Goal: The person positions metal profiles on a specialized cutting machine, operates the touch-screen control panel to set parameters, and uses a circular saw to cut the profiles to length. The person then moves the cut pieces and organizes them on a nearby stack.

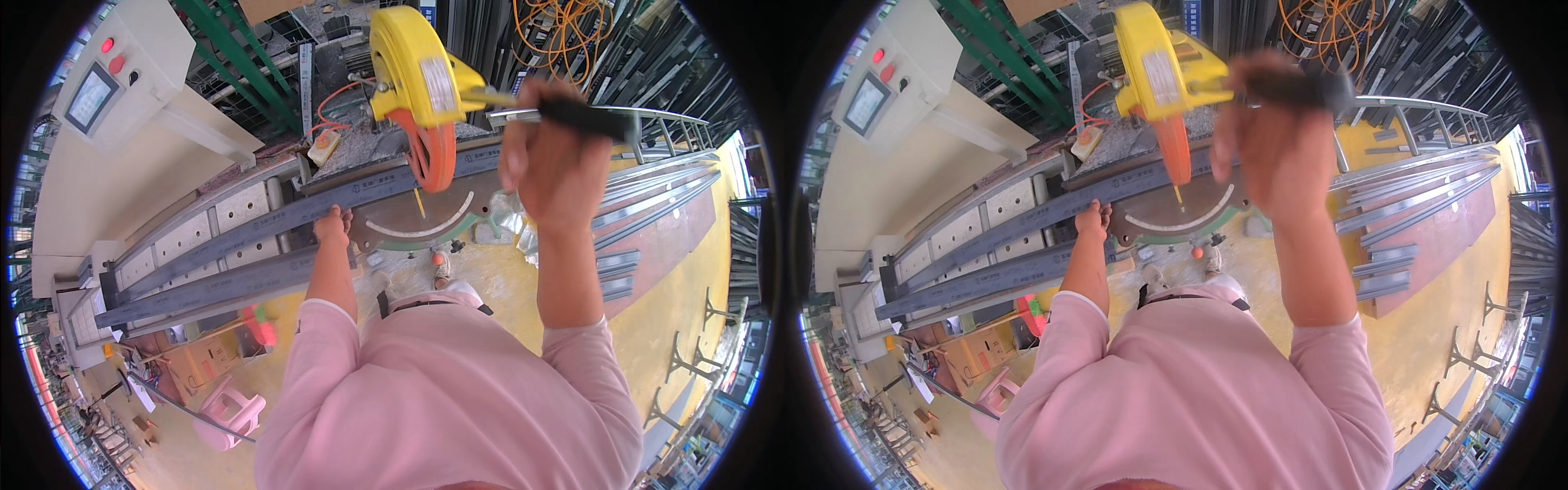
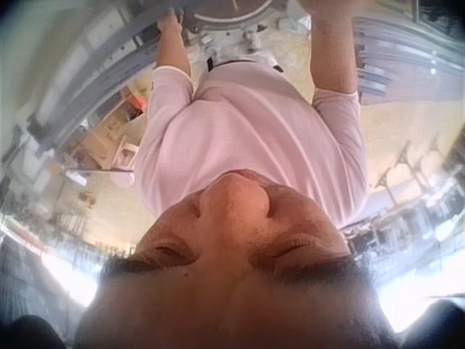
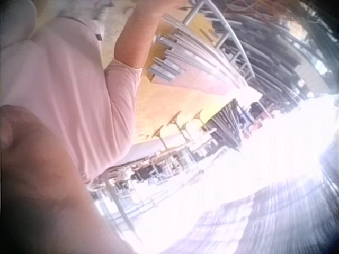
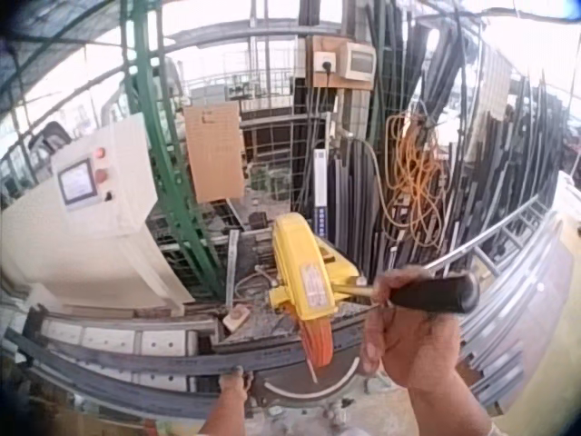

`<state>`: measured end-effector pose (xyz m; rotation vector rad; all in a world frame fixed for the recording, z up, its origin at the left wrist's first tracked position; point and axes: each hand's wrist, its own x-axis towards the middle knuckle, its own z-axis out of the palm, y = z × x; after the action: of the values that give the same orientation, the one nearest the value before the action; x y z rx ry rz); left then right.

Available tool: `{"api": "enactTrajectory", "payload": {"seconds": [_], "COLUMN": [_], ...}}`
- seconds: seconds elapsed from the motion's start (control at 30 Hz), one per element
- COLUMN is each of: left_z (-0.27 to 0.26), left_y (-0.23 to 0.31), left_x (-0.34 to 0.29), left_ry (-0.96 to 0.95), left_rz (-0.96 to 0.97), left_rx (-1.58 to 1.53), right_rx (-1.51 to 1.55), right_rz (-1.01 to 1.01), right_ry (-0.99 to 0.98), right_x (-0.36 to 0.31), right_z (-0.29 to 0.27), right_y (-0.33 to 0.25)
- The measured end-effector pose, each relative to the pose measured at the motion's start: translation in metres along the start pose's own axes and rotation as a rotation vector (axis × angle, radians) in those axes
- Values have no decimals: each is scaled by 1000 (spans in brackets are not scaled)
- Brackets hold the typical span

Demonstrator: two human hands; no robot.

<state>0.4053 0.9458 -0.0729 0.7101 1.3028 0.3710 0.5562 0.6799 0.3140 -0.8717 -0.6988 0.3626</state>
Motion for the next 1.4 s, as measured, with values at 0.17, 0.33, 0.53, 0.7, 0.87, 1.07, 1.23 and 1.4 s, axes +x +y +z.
{"api": "enactTrajectory", "payload": {"seconds": [0.17,0.33,0.53,0.7,0.87,1.07,1.23,1.4], "left_z": [6,6,-3,-1,-13,-5,-40,-57], "left_y": [1,0,-2,1,-3,14,16,-23], "left_x": [-9,-9,9,14,32,17,-9,-54], "left_ry": [18,24,9,45,69,232,173,495], "left_rz": [15,69,30,-26,2,105,159,375], "left_rx": [-2,18,42,68,-96,-382,-449,-167], "right_rx": [223,-655,-1037,-1108,-871,-636,-477,-512], "right_rz": [260,1110,631,568,521,102,33,-68], "right_ry": [47,84,-65,-38,-242,-255,16,10], "right_x": [-130,-166,-225,-261,-207,-82,-7,-63], "right_z": [-44,-34,-57,-76,-49,-25,21,6], "right_y": [17,4,53,90,7,-62,-52,16]}}
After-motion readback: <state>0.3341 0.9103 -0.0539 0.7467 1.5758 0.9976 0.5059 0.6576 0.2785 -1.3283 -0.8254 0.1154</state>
